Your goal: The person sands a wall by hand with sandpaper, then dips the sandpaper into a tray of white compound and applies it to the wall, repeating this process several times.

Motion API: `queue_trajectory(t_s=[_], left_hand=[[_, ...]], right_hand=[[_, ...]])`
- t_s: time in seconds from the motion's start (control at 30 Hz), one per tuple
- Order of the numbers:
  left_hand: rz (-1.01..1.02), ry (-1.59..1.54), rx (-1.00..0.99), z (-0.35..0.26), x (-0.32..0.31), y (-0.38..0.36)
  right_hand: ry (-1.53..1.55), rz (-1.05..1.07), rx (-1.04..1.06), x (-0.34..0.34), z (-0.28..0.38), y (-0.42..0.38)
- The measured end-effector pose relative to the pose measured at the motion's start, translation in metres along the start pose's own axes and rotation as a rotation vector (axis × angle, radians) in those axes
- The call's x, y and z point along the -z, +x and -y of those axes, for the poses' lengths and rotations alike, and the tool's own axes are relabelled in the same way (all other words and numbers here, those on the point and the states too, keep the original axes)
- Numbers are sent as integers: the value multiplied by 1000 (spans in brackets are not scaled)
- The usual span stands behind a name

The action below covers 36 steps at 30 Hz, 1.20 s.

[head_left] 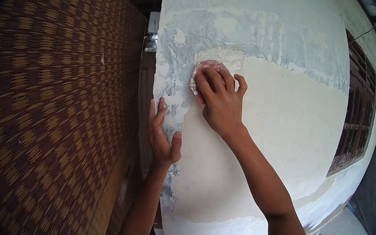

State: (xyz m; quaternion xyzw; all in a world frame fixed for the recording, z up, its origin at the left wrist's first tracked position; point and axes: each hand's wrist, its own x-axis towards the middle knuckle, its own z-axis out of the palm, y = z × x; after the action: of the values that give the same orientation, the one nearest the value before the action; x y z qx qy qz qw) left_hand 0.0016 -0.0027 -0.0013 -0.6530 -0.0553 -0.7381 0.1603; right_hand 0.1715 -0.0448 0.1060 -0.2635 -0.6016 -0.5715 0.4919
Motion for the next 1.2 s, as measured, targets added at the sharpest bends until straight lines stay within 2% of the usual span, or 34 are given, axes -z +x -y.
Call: queue_trajectory(t_s=[0.1, 0.27, 0.4, 0.47, 0.57, 0.77, 0.87, 0.93, 1.03, 1.1, 1.2], left_hand=[[10, -1, 4, 1, 1, 1], [16, 4, 38, -1, 0, -1], [10, -15, 0, 2, -2, 0], [4, -9, 3, 2, 0, -1], [1, -17, 7, 3, 0, -1], [30, 28, 2, 2, 2, 0], [8, -9, -3, 1, 0, 0], [13, 2, 1, 1, 0, 0], [17, 7, 15, -1, 0, 0], [12, 6, 34, -2, 1, -1], [8, -3, 37, -2, 0, -2]], right_hand=[[2, 20, -7, -14, -5, -5], [85, 151, 5, 12, 25, -85], [9, 68, -82, 26, -2, -47], [-75, 63, -174, 20, -28, -18], [-111, 107, -190, 4, -39, -15], [106, 175, -131, 29, 34, -79], [97, 167, -153, 39, 23, -54], [144, 55, -183, 41, 12, -21], [197, 87, -284, 42, -8, 7], [174, -15, -298, 39, -17, 14], [109, 24, -278, 18, -24, 2]])
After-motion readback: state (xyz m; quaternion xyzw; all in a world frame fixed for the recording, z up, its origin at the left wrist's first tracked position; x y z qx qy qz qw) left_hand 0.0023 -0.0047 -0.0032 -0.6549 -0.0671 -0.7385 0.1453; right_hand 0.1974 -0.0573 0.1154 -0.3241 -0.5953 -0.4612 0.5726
